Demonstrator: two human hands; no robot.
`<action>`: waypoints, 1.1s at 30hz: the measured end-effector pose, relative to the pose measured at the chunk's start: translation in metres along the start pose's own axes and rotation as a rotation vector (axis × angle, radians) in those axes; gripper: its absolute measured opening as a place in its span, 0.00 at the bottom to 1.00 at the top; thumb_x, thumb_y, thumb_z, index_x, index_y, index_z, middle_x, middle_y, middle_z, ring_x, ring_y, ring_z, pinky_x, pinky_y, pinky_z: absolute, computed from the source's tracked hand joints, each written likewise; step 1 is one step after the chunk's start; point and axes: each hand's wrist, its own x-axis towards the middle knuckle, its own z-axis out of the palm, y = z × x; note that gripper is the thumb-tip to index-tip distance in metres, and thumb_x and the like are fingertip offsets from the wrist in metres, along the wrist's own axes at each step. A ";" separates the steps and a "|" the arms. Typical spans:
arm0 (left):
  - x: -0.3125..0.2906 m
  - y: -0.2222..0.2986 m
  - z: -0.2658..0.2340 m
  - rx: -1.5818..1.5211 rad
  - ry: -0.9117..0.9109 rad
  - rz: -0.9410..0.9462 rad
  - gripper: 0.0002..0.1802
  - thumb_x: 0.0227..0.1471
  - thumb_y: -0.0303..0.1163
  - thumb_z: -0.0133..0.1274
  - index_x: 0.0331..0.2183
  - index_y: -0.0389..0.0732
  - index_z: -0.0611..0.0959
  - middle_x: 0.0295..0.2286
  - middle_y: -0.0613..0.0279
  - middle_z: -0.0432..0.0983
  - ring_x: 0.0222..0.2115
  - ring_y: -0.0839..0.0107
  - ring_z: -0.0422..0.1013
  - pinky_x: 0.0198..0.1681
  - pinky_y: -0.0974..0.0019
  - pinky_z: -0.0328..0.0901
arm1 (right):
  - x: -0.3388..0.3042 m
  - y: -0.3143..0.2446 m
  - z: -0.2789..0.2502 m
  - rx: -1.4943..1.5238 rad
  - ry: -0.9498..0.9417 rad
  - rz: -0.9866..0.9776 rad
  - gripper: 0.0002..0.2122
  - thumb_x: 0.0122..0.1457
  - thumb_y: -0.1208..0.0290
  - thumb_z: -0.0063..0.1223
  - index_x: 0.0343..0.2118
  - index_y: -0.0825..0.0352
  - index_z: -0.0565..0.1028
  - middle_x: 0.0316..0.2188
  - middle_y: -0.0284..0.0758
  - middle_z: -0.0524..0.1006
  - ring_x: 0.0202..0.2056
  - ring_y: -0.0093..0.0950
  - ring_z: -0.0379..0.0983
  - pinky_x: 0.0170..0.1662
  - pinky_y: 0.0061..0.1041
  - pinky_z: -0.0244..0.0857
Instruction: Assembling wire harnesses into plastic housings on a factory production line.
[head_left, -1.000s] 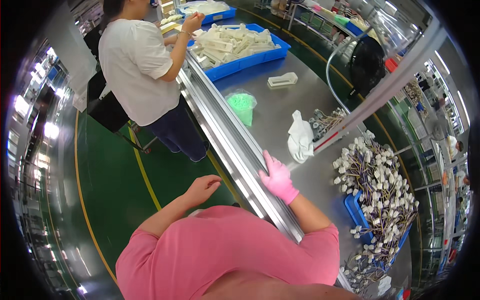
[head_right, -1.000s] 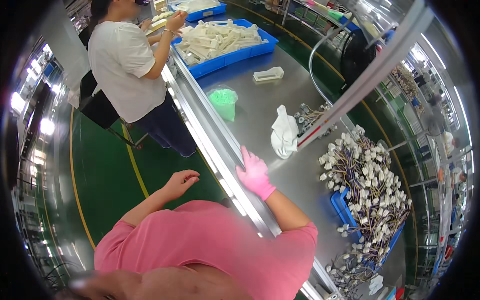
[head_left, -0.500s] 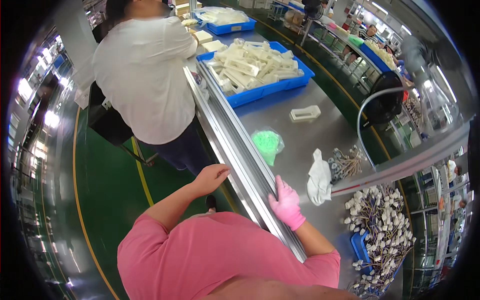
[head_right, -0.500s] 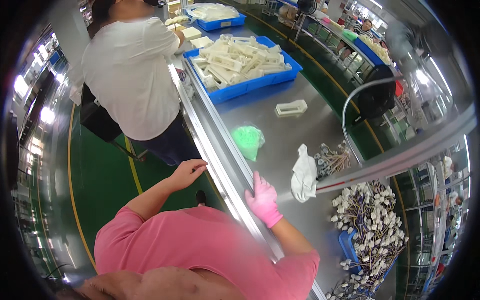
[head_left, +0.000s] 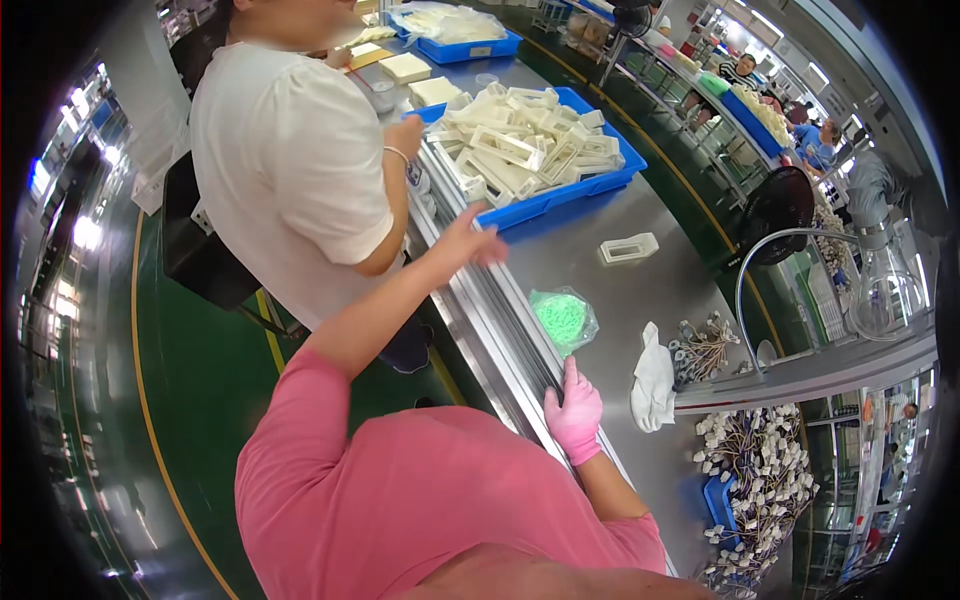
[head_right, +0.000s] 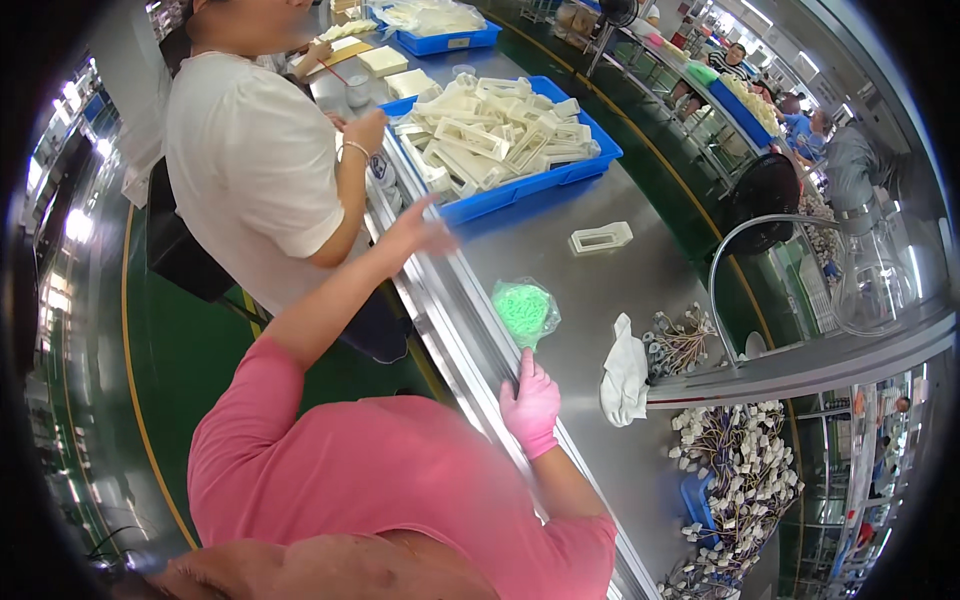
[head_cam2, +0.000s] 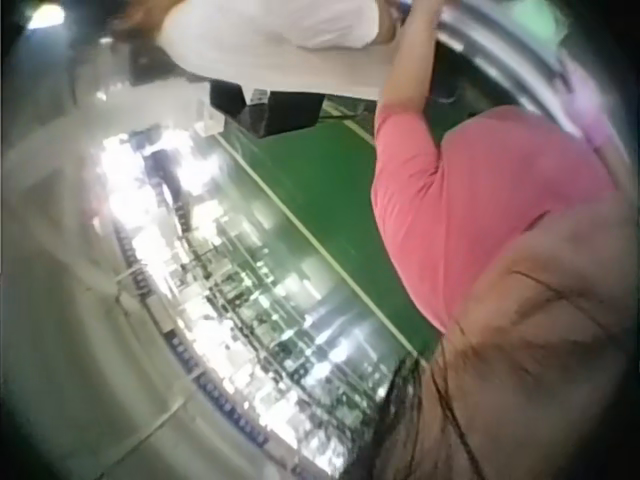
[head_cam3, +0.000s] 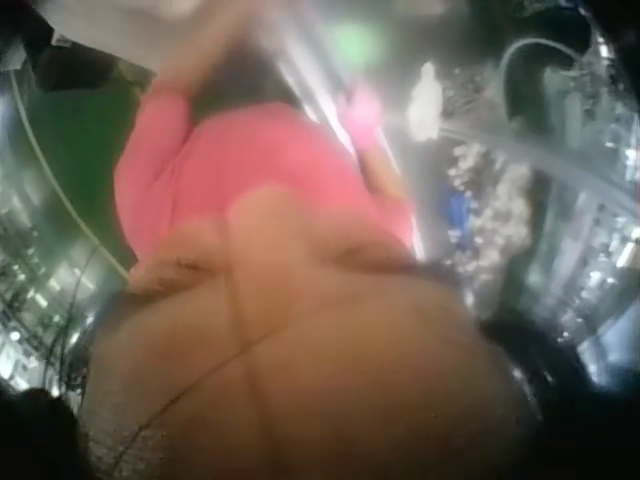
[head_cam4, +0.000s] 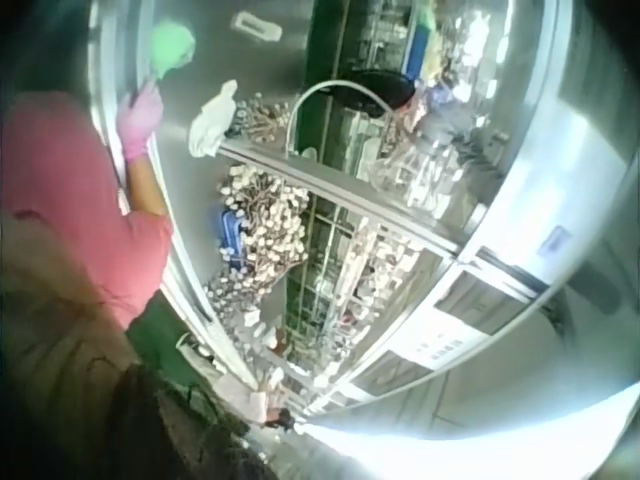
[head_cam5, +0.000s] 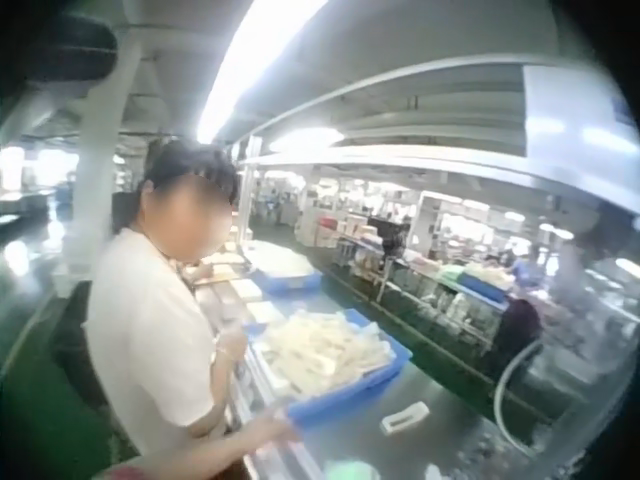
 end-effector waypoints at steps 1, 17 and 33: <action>0.009 0.010 0.009 -0.049 0.117 0.013 0.35 0.51 0.32 0.45 0.56 0.41 0.46 0.31 0.50 0.74 0.31 0.65 0.72 0.32 0.67 0.65 | -0.004 -0.002 0.000 0.005 0.029 0.005 0.28 0.43 0.71 0.50 0.50 0.73 0.60 0.27 0.39 0.70 0.28 0.38 0.68 0.32 0.34 0.62; 0.096 0.034 0.023 -0.480 0.287 -0.068 0.18 0.52 0.32 0.37 0.43 0.33 0.62 0.39 0.45 0.69 0.35 0.62 0.69 0.34 0.65 0.64 | -0.008 -0.005 -0.004 0.015 0.039 0.072 0.25 0.44 0.73 0.47 0.48 0.74 0.61 0.31 0.44 0.71 0.31 0.40 0.69 0.34 0.35 0.63; 0.066 -0.031 0.051 -0.296 0.302 -0.124 0.33 0.49 0.30 0.41 0.53 0.39 0.45 0.31 0.49 0.73 0.26 0.63 0.72 0.28 0.64 0.66 | -0.010 -0.005 -0.008 0.028 0.042 0.107 0.25 0.43 0.72 0.49 0.47 0.74 0.63 0.34 0.43 0.72 0.33 0.41 0.69 0.36 0.34 0.63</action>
